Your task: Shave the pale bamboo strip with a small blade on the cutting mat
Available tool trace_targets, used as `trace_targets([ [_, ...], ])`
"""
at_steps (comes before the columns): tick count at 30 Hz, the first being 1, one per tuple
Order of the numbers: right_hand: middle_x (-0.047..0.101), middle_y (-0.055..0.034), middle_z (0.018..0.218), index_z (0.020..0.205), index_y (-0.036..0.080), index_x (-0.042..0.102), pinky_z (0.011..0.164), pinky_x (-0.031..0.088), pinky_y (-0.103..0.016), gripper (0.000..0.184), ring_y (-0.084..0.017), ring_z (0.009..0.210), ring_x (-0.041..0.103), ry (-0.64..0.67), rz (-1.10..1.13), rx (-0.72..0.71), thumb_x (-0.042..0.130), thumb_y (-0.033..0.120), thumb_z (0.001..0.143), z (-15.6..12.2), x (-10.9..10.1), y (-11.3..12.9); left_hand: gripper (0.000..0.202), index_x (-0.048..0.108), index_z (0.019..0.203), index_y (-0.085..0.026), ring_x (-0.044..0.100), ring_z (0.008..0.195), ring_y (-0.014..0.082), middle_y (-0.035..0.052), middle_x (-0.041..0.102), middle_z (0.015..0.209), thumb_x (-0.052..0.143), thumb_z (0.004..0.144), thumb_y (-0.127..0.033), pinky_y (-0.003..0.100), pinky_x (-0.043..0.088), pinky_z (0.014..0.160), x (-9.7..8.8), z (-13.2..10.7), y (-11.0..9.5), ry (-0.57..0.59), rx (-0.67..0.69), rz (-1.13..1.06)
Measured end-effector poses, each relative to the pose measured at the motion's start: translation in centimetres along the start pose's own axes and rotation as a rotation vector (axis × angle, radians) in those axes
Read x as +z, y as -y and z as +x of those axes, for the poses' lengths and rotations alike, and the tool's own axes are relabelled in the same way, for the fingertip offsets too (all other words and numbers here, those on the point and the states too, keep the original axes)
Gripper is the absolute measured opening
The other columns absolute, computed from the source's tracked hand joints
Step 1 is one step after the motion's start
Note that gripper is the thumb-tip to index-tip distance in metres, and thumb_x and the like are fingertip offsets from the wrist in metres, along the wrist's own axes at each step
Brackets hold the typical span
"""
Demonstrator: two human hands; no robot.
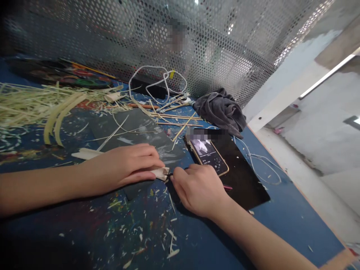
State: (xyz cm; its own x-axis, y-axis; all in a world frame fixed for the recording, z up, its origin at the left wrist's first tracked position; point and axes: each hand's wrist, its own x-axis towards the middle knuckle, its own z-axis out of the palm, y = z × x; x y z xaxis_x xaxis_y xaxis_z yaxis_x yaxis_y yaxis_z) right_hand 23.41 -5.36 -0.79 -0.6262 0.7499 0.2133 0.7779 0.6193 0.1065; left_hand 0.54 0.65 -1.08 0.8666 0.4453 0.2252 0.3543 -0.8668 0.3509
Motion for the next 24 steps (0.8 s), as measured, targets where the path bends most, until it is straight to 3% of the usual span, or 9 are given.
trace_targets([
  [4,0.053,-0.0005,0.048,0.063,0.018,0.055,0.050,0.022,-0.031,0.043,-0.014,0.046,0.044,-0.177,-0.078,-0.028,0.034,0.022,0.099,-0.09,0.51,0.08,0.020,0.067,0.107,-0.018,0.059,0.094,0.0212,0.0058,0.062,0.100,0.053,0.098,-0.029,0.030,0.045,0.079,-0.03,0.06,0.01,0.020,-0.022,-0.005],
  [10,0.052,-0.0001,0.048,0.062,0.018,0.055,0.050,0.024,-0.031,0.041,-0.014,0.046,0.044,-0.208,-0.125,-0.043,0.037,0.021,0.099,0.17,0.43,0.29,0.018,0.067,0.106,-0.018,0.058,0.091,0.0196,0.0051,0.062,0.100,0.054,0.097,-0.028,0.028,0.044,0.078,-0.13,0.10,-0.09,0.021,-0.019,0.005],
  [18,0.053,-0.0009,0.047,0.062,0.018,0.056,0.049,0.022,-0.032,0.041,-0.015,0.045,0.047,-0.157,-0.138,-0.041,0.037,0.020,0.098,0.05,0.44,0.39,0.018,0.068,0.105,-0.017,0.058,0.091,0.0210,0.0059,0.061,0.099,0.055,0.097,-0.028,0.030,0.045,0.078,-0.01,0.14,-0.09,0.039,-0.028,0.010],
  [24,0.052,-0.0013,0.048,0.068,0.018,0.057,0.049,0.014,-0.032,0.039,-0.014,0.042,0.040,0.013,-0.107,0.050,0.032,0.025,0.098,0.37,0.36,0.40,0.019,0.066,0.105,-0.017,0.058,0.094,0.0218,0.0063,0.061,0.101,0.054,0.097,-0.028,0.031,0.045,0.079,-0.07,0.21,-0.19,0.042,-0.045,0.020],
])
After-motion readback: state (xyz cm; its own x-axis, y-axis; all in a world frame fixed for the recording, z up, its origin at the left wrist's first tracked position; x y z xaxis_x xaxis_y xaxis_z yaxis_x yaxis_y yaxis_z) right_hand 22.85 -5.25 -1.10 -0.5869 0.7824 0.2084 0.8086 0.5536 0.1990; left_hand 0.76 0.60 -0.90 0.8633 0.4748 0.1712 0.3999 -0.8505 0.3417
